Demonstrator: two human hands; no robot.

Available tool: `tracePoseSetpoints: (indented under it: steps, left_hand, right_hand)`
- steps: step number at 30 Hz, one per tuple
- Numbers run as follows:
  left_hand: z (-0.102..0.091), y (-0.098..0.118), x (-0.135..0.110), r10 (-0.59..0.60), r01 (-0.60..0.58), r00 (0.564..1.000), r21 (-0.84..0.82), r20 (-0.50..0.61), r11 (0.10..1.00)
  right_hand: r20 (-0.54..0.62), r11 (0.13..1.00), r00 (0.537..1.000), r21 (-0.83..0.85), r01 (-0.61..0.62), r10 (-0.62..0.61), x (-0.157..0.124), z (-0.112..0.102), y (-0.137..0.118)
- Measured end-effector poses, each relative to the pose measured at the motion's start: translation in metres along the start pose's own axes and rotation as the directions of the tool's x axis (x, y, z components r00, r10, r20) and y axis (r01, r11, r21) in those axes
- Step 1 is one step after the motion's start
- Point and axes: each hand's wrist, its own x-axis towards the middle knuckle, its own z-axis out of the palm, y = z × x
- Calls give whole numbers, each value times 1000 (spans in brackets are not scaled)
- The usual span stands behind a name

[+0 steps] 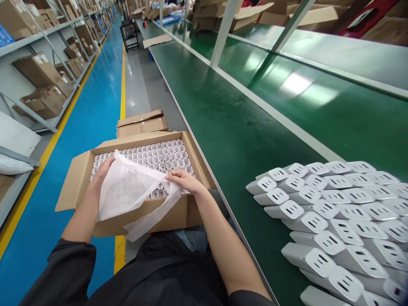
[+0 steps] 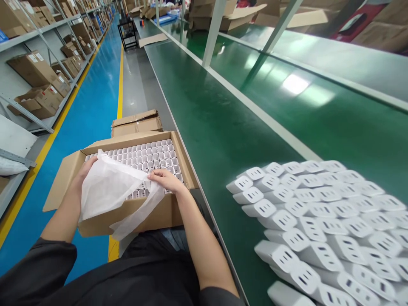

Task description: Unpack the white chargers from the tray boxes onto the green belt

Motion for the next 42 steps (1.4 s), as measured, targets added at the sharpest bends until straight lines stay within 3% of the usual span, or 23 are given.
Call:
tracePoseSetpoints:
  steps: [4, 7, 11, 14, 17, 21, 24, 27, 30, 32, 35, 37, 39, 42]
  left_hand:
    - [12, -1, 29, 20, -25, 993, 51, 113, 998]
    - [32, -7, 42, -19, -2, 967, 80, 255, 997]
    - [50, -16, 35, -76, 48, 867, 70, 493, 996]
    - [54, -23, 24, -72, 36, 796, 71, 600, 997]
    - [57, -28, 18, -37, -11, 790, 74, 612, 997]
    - [71, -31, 16, 36, -116, 830, 109, 557, 987]
    - [90, -29, 15, 106, -220, 837, 152, 537, 964]
    - [102, -25, 13, 140, -297, 828, 212, 543, 931]
    - [90, -21, 10, 108, -327, 781, 255, 615, 910]
    - [69, -20, 7, 15, -303, 706, 283, 708, 910]
    - [36, -21, 3, -120, -239, 608, 325, 785, 915]
    - [21, -24, 0, -144, -225, 593, 335, 792, 915]
    - [12, -27, -4, -159, -215, 580, 339, 799, 916]
    - [-1, -34, -8, -228, -144, 494, 337, 839, 930]
  right_hand:
    - [-150, 975, 987, -206, -81, 51, 3, 0, 13]
    - [-161, 946, 984, -298, -127, 82, 1, 0, 23]
    - [-240, 890, 963, -402, -216, 126, -2, -2, 29]
    - [-297, 830, 939, -470, -302, 174, -6, -7, 28]
    - [-354, 761, 913, -531, -374, 202, -12, -9, 20]
    - [-401, 697, 915, -642, -319, 49, -15, 8, -7]
    - [-266, 640, 962, -750, -168, -58, -7, 37, -26]
    - [-155, 587, 984, -806, -74, -88, 7, 59, -32]
    - [-179, 617, 982, -780, -107, -56, 14, 57, -25]
    - [-209, 663, 977, -737, -133, -36, 12, 45, -20]
    - [-146, 755, 985, -655, -32, -86, 7, 26, -16]
    - [-124, 793, 981, -607, 46, -151, 6, 18, -15]
    - [-163, 798, 969, -600, 52, -186, 8, 12, -15]
    - [-264, 744, 956, -663, -85, -125, 11, -3, -13]
